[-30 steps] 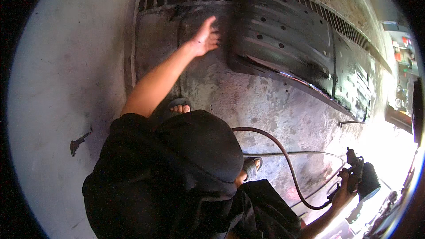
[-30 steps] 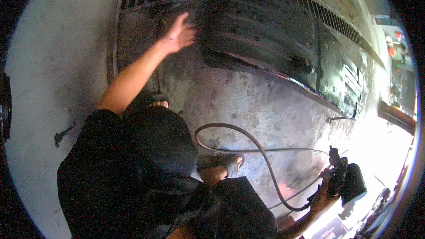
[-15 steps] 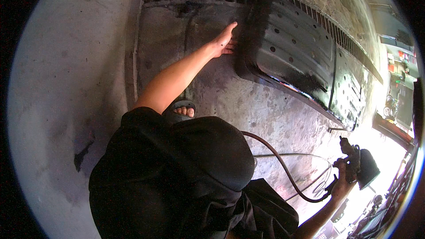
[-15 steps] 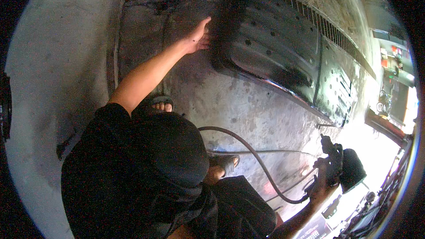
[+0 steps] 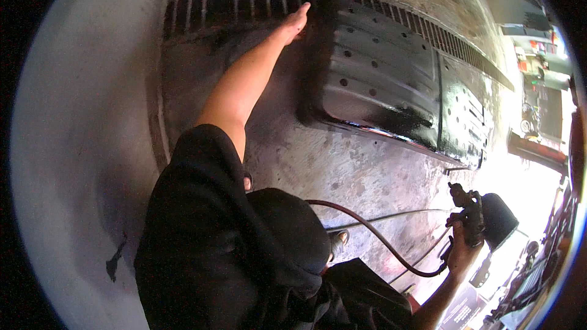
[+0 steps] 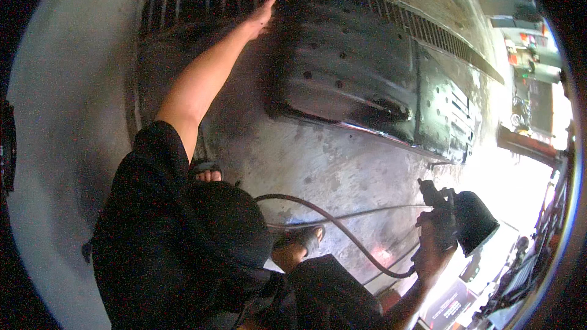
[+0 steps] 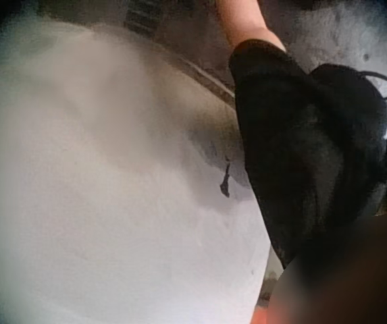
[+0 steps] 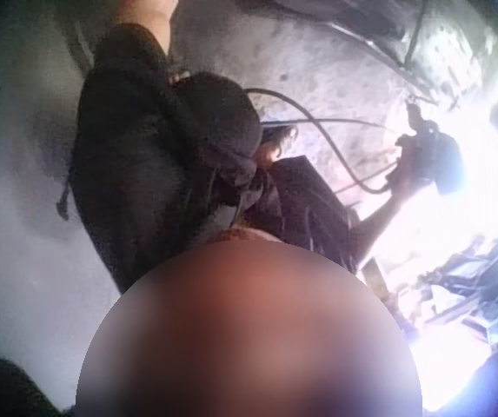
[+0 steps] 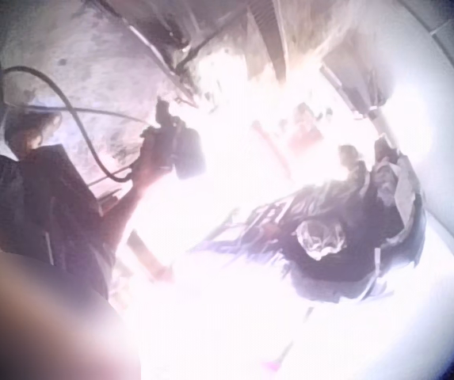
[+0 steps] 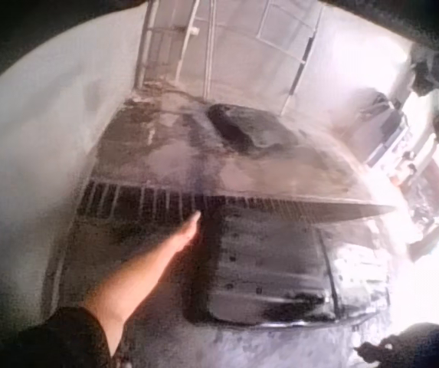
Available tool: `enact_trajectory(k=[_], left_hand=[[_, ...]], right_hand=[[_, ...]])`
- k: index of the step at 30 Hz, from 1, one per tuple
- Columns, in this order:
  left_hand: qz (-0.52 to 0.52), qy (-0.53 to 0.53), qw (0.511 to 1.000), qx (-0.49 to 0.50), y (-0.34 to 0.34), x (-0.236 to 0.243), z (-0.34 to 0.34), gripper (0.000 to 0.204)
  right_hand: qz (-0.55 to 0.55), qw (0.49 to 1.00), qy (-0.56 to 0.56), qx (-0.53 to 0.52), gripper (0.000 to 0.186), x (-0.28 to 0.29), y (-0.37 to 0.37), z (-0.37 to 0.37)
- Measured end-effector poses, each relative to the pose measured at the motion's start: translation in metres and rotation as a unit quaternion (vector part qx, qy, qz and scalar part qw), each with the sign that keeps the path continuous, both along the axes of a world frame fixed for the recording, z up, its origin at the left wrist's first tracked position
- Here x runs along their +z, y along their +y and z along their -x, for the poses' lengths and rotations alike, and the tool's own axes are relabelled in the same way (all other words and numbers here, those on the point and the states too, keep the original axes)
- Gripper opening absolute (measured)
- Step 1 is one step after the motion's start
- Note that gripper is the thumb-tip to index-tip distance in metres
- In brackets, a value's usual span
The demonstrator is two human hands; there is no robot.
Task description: The person uses a spray gun to apply black paint to a metal car part. They move the spray gun steadily across the surface, covering different sections of the part.
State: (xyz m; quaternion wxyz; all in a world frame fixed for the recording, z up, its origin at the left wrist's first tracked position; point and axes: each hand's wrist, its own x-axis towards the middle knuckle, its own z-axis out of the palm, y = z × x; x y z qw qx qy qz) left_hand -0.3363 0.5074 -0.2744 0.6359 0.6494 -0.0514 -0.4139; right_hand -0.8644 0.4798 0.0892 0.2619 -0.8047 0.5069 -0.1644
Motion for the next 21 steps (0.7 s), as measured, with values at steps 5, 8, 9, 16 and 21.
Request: enact_trajectory(k=[5, 8, 9, 16, 21], left_hand=[[-0.033, -0.045, 0.998, -0.032, -0.027, -0.021, -0.008, 0.088], [-0.022, -0.053, 0.997, -0.053, -0.030, -0.019, -0.006, 0.094], [-0.019, -0.015, 0.999, -0.031, -0.030, -0.016, -0.002, 0.098], [-0.010, 0.103, 0.993, -0.049, -0.021, -0.016, 0.083, 0.120], [-0.015, 0.151, 0.988, -0.035, -0.064, -0.036, 0.145, 0.115]], right_hand=[[-0.018, 0.998, 0.044, -0.029, 0.033, 0.004, -0.002, 0.008], [-0.029, 0.996, 0.078, -0.041, 0.031, 0.008, -0.002, 0.010], [-0.038, 0.994, 0.089, -0.051, 0.029, 0.010, -0.003, 0.011], [-0.075, 0.984, 0.121, -0.104, 0.030, 0.005, -0.020, 0.036], [-0.075, 0.988, 0.070, -0.120, 0.028, -0.016, -0.031, 0.067]])
